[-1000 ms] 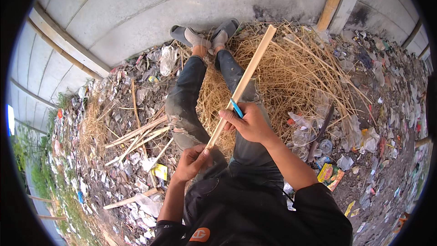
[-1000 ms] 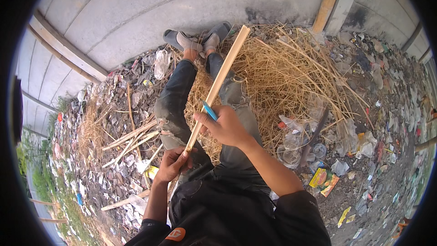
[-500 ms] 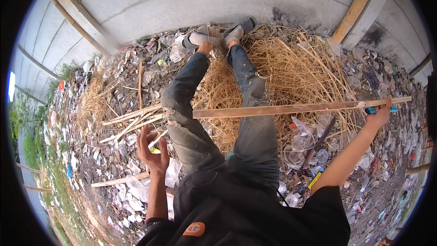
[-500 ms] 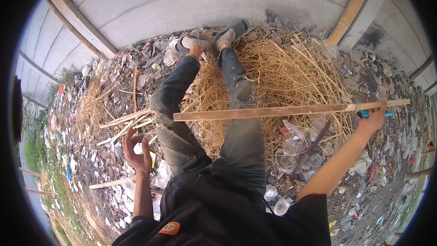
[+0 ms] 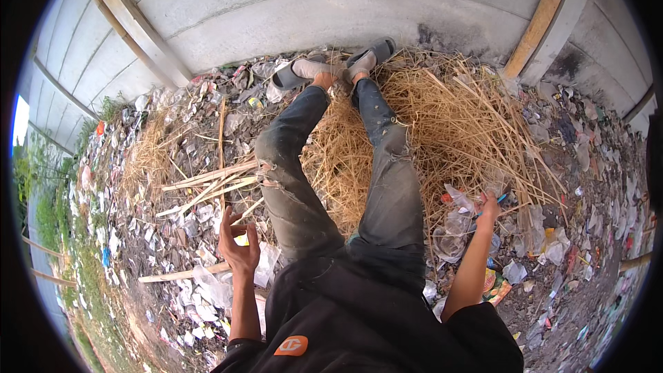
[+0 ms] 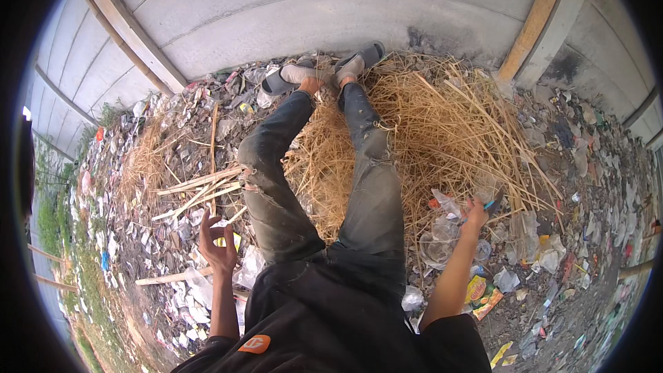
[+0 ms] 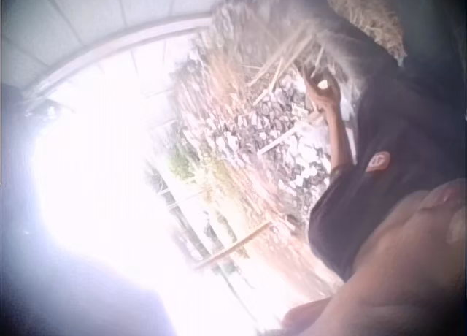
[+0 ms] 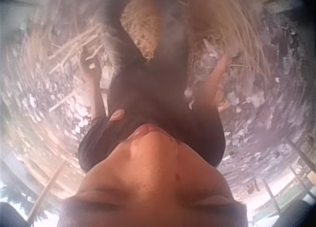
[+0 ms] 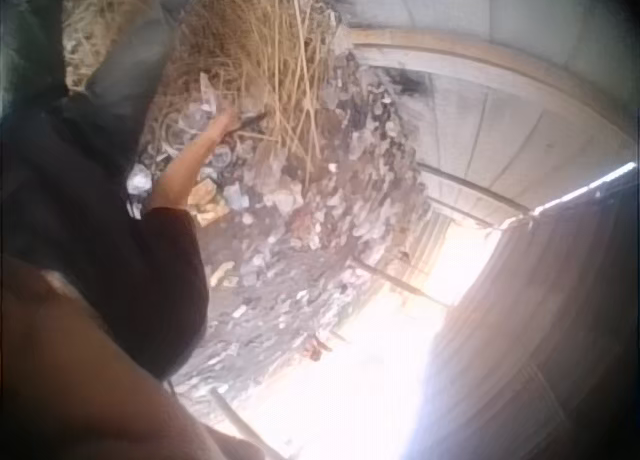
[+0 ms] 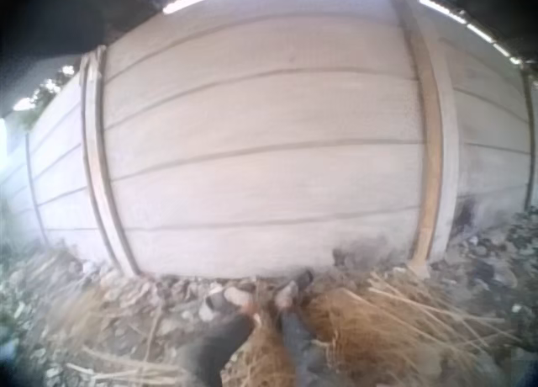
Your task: The person sits on the ground and uses a knife to split a long bamboo stick into thin strips. They hold the stick with one hand and use the knife to shave and separate the material, creating a pile of bamboo strips.
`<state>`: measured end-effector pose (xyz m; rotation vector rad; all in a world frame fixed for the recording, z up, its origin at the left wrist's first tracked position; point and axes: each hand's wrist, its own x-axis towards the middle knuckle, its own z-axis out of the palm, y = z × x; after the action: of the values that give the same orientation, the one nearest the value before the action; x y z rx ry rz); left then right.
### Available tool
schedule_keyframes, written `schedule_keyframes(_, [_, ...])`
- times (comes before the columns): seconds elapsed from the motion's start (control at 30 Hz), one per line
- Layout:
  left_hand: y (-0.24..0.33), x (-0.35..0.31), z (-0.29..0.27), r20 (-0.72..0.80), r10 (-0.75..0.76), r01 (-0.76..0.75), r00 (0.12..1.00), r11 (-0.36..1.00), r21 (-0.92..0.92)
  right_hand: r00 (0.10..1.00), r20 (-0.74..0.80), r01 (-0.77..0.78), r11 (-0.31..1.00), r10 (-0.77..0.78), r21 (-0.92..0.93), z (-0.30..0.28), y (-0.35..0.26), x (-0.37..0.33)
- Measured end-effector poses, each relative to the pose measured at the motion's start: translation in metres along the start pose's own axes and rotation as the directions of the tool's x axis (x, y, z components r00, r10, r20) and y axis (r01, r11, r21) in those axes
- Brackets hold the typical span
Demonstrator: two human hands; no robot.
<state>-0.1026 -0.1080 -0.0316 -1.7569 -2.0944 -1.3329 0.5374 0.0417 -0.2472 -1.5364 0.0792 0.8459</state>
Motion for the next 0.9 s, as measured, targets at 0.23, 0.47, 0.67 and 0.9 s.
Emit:
schedule_keyframes(0.23, [0.013,0.006,-0.007,-0.043,0.012,-0.013,0.999,1.000,-0.025,0.939,0.333,-0.003,0.967,0.090,-0.254,0.099,0.029,-0.055])
schedule_keyframes(0.47, [-0.011,-0.028,-0.025,-0.098,-0.081,0.086,0.992,0.995,0.040,0.908,0.407,0.017,0.958,0.105,-0.285,0.108,0.060,-0.062])
schedule_keyframes(0.67, [-0.021,-0.030,-0.028,-0.061,-0.125,0.131,0.990,0.986,0.107,0.888,0.459,0.300,0.780,-0.019,-0.549,0.073,0.093,-0.071])
schedule_keyframes(0.9, [-0.051,-0.009,-0.012,-0.099,-0.146,0.159,0.984,0.976,0.147,0.867,0.457,0.433,0.752,-0.198,-0.497,0.035,0.109,-0.106])
